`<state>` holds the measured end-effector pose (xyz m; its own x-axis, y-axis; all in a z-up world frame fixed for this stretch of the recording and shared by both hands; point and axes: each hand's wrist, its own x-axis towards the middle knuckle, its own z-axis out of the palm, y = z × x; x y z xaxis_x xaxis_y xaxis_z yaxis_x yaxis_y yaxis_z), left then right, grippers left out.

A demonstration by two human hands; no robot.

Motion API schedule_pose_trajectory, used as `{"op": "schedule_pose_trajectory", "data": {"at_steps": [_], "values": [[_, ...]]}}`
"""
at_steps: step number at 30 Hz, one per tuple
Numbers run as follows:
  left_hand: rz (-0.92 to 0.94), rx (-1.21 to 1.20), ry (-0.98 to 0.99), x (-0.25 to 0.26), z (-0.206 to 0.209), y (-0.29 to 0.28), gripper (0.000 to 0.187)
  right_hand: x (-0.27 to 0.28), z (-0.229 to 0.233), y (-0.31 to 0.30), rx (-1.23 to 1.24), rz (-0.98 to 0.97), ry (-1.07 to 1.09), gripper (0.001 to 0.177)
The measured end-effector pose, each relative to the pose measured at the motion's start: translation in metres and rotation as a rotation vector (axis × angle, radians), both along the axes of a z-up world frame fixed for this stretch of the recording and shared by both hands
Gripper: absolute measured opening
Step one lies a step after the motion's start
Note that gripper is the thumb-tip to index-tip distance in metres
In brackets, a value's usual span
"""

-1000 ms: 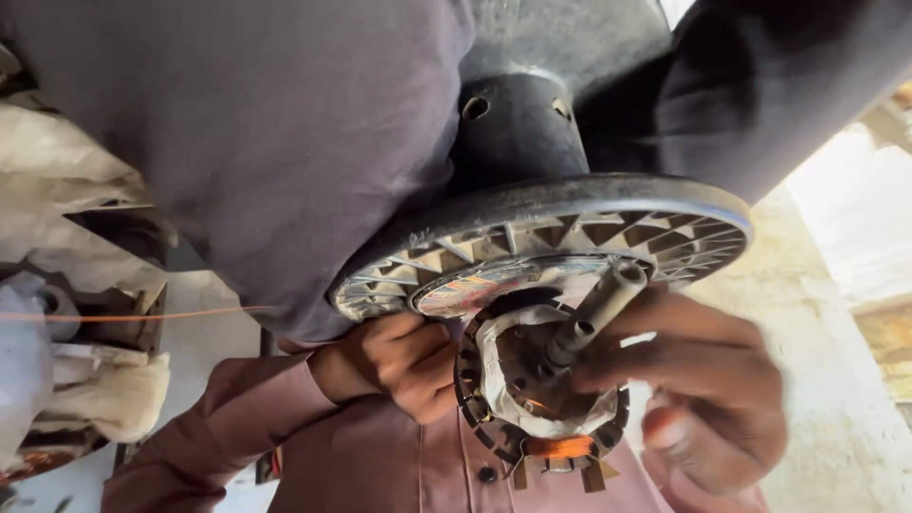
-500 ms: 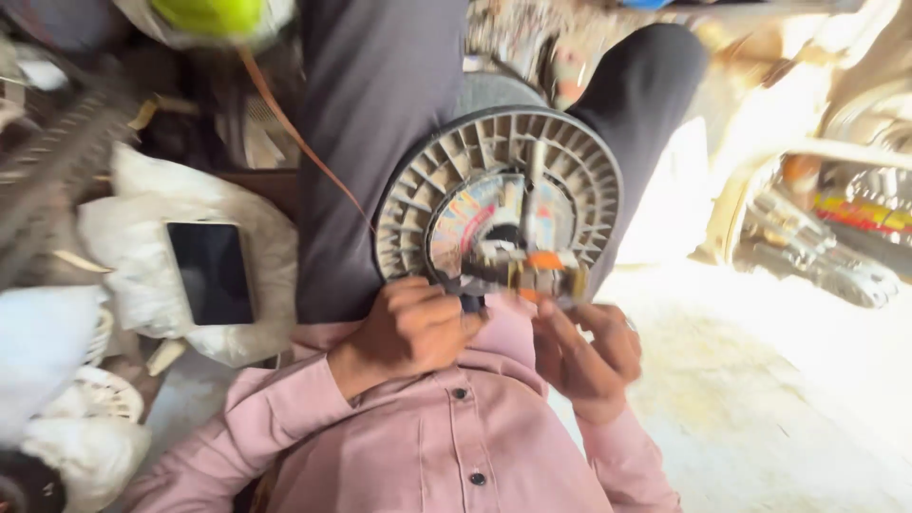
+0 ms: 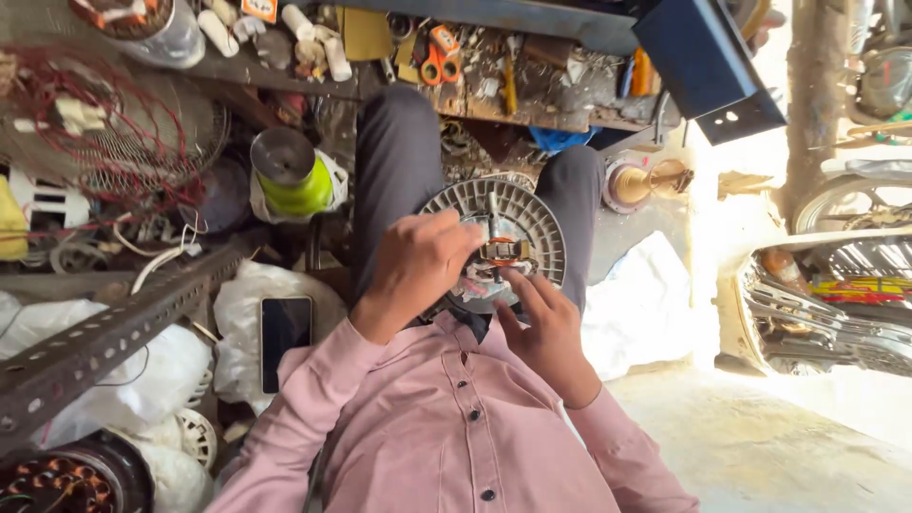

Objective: The recorder is repairing a fan motor by rewiring or adjusting the internal coils of the stator.

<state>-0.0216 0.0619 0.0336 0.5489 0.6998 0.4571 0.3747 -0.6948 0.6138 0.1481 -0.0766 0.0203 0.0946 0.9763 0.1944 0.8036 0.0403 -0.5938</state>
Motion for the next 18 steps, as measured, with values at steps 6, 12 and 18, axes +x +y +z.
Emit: {"op": "schedule_pose_trajectory", "data": {"at_steps": [6, 12, 18], "values": [[-0.012, -0.175, 0.169, 0.017, -0.011, 0.036, 0.016, 0.020, 0.007, 0.012, -0.044, 0.067, 0.204, 0.039], [-0.054, -0.166, 0.225, 0.044, -0.031, 0.063, 0.020, 0.077, -0.026, 0.124, -0.451, 0.129, 0.423, 0.017], [0.027, 0.229, 0.238, 0.044, 0.001, 0.047, 0.025, 0.088, -0.091, 0.134, -0.499, 0.430, 1.044, 0.016]]}}
